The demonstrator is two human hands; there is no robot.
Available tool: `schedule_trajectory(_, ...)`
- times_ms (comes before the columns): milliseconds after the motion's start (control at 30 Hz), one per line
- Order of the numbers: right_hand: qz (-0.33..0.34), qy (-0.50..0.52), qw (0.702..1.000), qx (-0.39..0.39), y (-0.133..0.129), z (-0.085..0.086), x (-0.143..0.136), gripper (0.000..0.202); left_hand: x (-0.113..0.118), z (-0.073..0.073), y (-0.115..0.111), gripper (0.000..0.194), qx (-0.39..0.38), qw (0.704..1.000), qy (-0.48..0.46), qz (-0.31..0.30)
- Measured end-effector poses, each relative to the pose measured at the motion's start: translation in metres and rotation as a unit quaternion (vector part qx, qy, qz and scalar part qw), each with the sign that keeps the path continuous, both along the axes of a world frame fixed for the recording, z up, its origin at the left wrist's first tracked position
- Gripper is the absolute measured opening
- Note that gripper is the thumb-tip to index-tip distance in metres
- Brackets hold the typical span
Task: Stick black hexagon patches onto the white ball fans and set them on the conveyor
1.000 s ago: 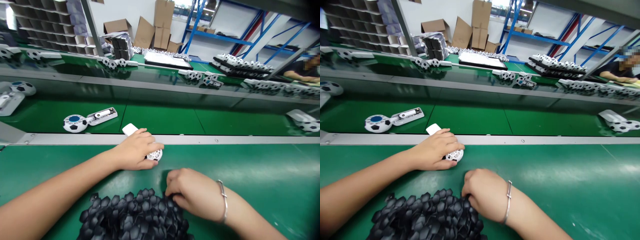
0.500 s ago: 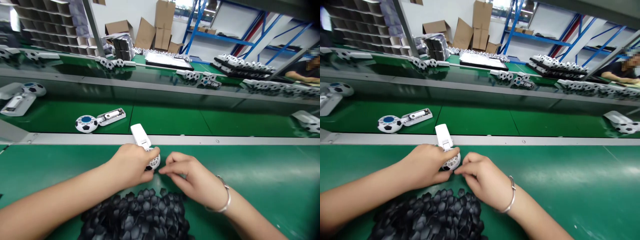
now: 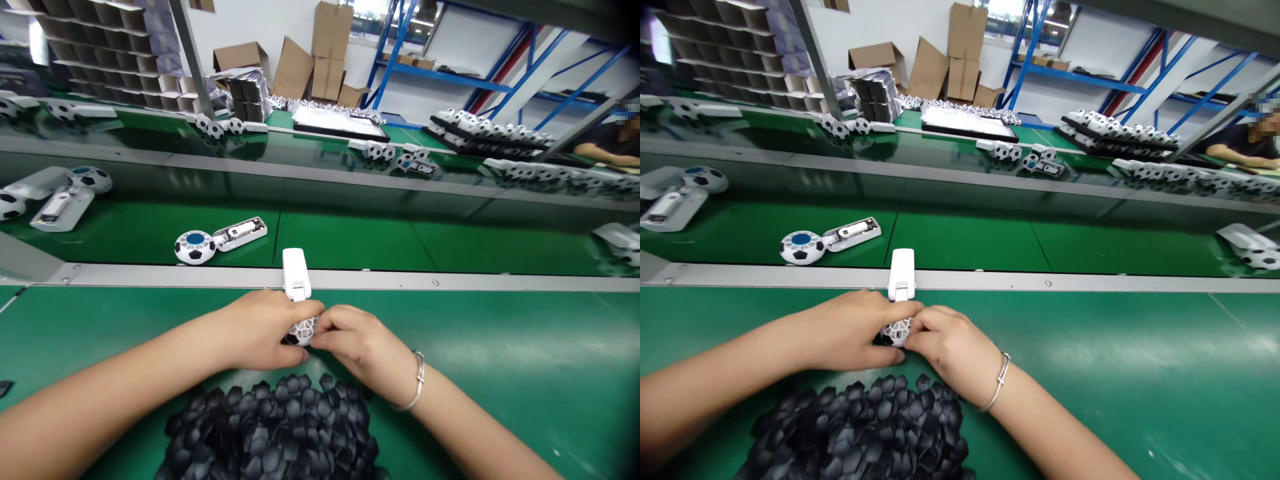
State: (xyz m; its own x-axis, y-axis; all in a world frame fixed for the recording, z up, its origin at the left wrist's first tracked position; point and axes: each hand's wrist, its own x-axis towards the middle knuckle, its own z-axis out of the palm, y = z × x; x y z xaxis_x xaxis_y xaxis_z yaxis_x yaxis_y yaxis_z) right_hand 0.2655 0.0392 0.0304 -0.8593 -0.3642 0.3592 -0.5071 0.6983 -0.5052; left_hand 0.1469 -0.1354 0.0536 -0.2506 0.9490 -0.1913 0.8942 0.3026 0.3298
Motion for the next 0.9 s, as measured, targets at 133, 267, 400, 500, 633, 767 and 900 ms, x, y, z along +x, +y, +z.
schedule_trajectory(133,-0.033,0.029,0.997,0.065,-0.004,-0.006,0.000,0.021,0.000,-0.005,0.004,0.047,0.008,1.000,0.017,-0.004)
schedule_trajectory(267,-0.053,-0.001,0.997,0.059,-0.004,-0.006,0.001,0.022,0.001,-0.009,0.006,0.031,0.021,0.998,0.057,-0.005)
schedule_trajectory(400,-0.056,-0.132,0.988,0.059,0.001,0.007,0.009,0.018,-0.004,-0.014,0.006,0.027,0.057,0.993,0.096,-0.037)
schedule_trajectory(500,0.000,-0.239,0.958,0.157,0.000,0.017,0.015,0.019,-0.011,-0.017,0.006,0.033,0.070,0.990,0.110,-0.063)
schedule_trajectory(633,0.049,-0.261,0.932,0.247,-0.012,0.016,0.018,0.020,-0.019,-0.016,0.006,0.038,0.074,0.985,0.102,-0.119)
schedule_trajectory(767,0.025,-0.204,0.928,0.310,-0.028,0.003,0.025,0.012,-0.021,-0.014,0.007,0.040,0.074,0.979,0.112,-0.152)
schedule_trajectory(900,-0.035,-0.148,0.934,0.322,-0.048,-0.003,0.035,0.006,-0.020,-0.016,0.007,0.039,0.072,0.979,0.113,-0.154)
